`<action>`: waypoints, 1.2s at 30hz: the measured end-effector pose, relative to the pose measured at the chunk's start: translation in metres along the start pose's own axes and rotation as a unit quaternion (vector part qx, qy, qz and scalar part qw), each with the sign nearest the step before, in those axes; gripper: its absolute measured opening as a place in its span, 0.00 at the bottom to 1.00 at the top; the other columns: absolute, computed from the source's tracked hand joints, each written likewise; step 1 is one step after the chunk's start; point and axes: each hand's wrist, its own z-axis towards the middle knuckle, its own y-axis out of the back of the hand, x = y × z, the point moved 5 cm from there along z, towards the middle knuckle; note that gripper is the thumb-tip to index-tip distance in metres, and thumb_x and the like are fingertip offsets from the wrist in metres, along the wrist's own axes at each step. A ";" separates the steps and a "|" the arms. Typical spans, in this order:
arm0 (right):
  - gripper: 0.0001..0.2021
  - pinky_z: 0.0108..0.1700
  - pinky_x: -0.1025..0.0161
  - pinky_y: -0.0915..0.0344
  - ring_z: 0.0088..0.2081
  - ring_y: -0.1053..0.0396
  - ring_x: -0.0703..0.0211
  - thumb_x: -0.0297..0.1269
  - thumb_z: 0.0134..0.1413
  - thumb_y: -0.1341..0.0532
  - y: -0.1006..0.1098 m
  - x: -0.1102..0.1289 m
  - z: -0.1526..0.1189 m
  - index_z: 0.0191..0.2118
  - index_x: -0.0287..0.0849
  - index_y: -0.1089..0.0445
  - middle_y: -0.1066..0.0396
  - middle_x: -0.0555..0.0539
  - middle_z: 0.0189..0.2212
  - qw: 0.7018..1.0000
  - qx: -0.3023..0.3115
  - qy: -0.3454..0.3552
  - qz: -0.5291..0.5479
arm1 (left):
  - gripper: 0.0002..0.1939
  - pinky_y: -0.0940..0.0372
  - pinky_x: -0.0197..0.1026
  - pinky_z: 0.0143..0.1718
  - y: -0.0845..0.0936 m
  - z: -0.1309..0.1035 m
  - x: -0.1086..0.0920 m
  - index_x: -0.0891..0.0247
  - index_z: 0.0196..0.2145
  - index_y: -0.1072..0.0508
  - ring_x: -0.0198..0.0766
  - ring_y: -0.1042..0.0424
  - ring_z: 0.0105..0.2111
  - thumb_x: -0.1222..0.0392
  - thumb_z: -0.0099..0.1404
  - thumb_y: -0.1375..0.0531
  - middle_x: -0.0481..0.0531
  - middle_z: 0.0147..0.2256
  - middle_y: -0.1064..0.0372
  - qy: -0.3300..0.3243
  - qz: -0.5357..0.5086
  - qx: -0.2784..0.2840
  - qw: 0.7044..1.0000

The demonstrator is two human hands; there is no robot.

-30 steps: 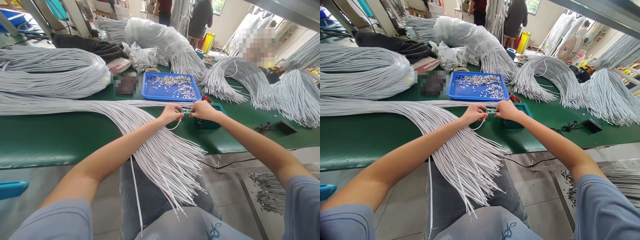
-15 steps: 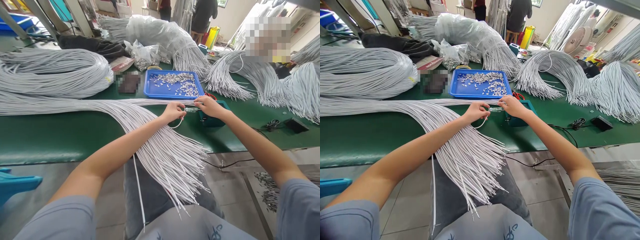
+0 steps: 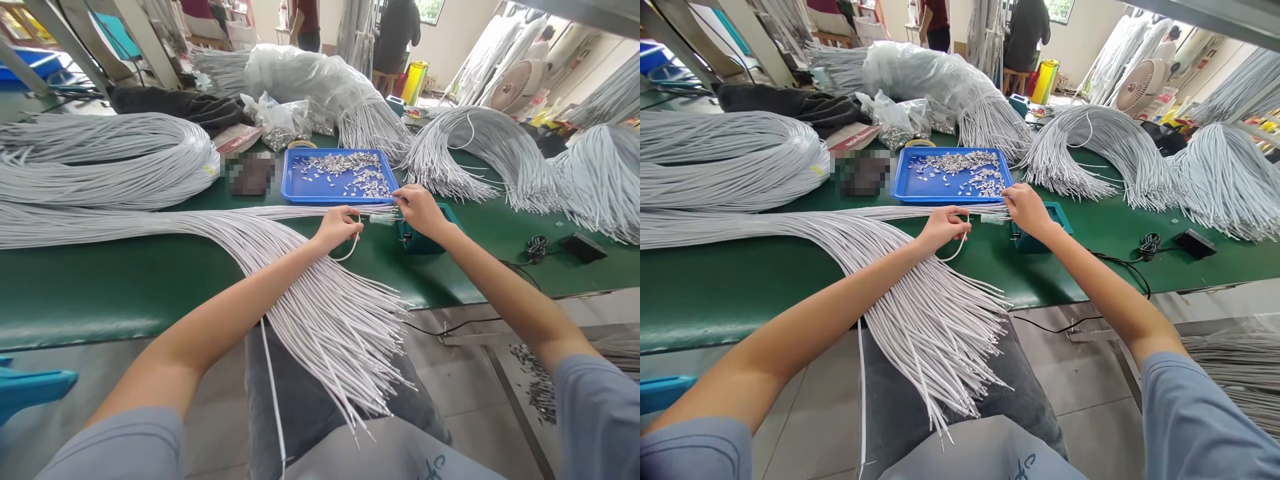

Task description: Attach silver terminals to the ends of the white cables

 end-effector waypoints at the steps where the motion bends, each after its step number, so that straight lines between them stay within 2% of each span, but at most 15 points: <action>1: 0.14 0.48 0.49 0.32 0.44 0.28 0.47 0.31 0.58 0.48 0.004 0.007 -0.002 0.40 0.37 0.25 0.24 0.37 0.39 0.998 -0.052 0.009 0.017 | 0.12 0.40 0.31 0.20 0.001 0.000 -0.001 0.72 0.40 0.29 0.29 0.31 0.17 0.74 0.56 0.37 0.45 0.19 0.30 0.000 -0.017 -0.008 1.000; 3: 0.13 0.40 0.55 0.29 0.41 0.28 0.52 0.32 0.59 0.48 0.006 0.022 -0.010 0.40 0.40 0.26 0.24 0.41 0.37 0.985 -0.145 0.016 0.087 | 0.11 0.41 0.31 0.21 0.002 0.000 -0.001 0.72 0.39 0.28 0.29 0.30 0.18 0.72 0.56 0.37 0.46 0.21 0.29 0.010 -0.053 -0.016 0.998; 4: 0.12 0.35 0.58 0.29 0.38 0.28 0.54 0.32 0.59 0.48 0.002 0.028 -0.013 0.40 0.42 0.27 0.25 0.42 0.37 0.977 -0.168 0.007 0.128 | 0.09 0.41 0.31 0.20 0.002 0.000 -0.001 0.72 0.37 0.28 0.29 0.30 0.18 0.72 0.57 0.37 0.47 0.22 0.28 0.018 -0.068 -0.014 0.997; 7: 0.10 0.29 0.64 0.29 0.38 0.27 0.58 0.32 0.55 0.45 -0.020 0.039 -0.022 0.41 0.44 0.28 0.25 0.44 0.39 0.955 -0.184 -0.024 0.230 | 0.01 0.43 0.30 0.19 -0.001 0.000 -0.001 0.72 0.30 0.27 0.27 0.32 0.18 0.71 0.57 0.38 0.47 0.21 0.30 0.028 -0.097 0.009 0.995; 10: 0.12 0.32 0.64 0.27 0.46 0.28 0.56 0.32 0.54 0.44 -0.037 0.036 -0.028 0.44 0.45 0.30 0.28 0.43 0.47 0.939 -0.186 -0.036 0.286 | 0.03 0.43 0.30 0.19 -0.005 -0.001 -0.001 0.71 0.27 0.26 0.27 0.31 0.18 0.69 0.57 0.37 0.47 0.21 0.30 0.025 -0.107 0.048 0.993; 12: 0.12 0.33 0.63 0.26 0.48 0.28 0.56 0.33 0.55 0.44 -0.042 0.030 -0.030 0.45 0.47 0.30 0.28 0.44 0.48 0.930 -0.177 -0.035 0.319 | 0.04 0.43 0.30 0.19 -0.007 -0.001 -0.001 0.71 0.27 0.26 0.28 0.31 0.19 0.67 0.55 0.35 0.48 0.22 0.30 0.018 -0.105 0.067 0.992; 16: 0.12 0.36 0.60 0.26 0.45 0.27 0.56 0.37 0.57 0.42 -0.044 0.024 -0.029 0.48 0.49 0.32 0.26 0.48 0.41 0.913 -0.132 -0.037 0.383 | 0.09 0.42 0.30 0.20 -0.007 -0.002 -0.004 0.70 0.27 0.25 0.28 0.31 0.20 0.63 0.52 0.31 0.48 0.22 0.30 -0.001 -0.088 0.078 0.993; 22: 0.12 0.40 0.59 0.26 0.39 0.26 0.59 0.39 0.56 0.41 -0.041 0.034 -0.029 0.47 0.49 0.32 0.26 0.50 0.35 0.902 -0.068 -0.054 0.422 | 0.12 0.41 0.31 0.20 -0.008 -0.005 -0.007 0.69 0.27 0.25 0.29 0.32 0.20 0.58 0.51 0.29 0.48 0.21 0.31 -0.012 -0.050 0.092 0.994; 29: 0.14 0.38 0.59 0.27 0.38 0.27 0.59 0.35 0.53 0.39 -0.042 0.037 -0.029 0.47 0.51 0.32 0.28 0.52 0.32 0.904 -0.047 -0.071 0.420 | 0.07 0.38 0.32 0.23 -0.008 -0.006 -0.005 0.70 0.27 0.25 0.29 0.32 0.21 0.64 0.54 0.31 0.49 0.21 0.32 0.011 -0.013 0.065 0.998; 36: 0.13 0.39 0.60 0.27 0.35 0.27 0.61 0.35 0.51 0.36 -0.042 0.031 -0.027 0.44 0.49 0.32 0.29 0.53 0.30 0.890 -0.044 -0.068 0.449 | 0.04 0.37 0.33 0.24 -0.007 -0.007 -0.009 0.71 0.26 0.25 0.28 0.33 0.21 0.69 0.54 0.32 0.49 0.23 0.31 -0.008 -0.005 0.047 0.999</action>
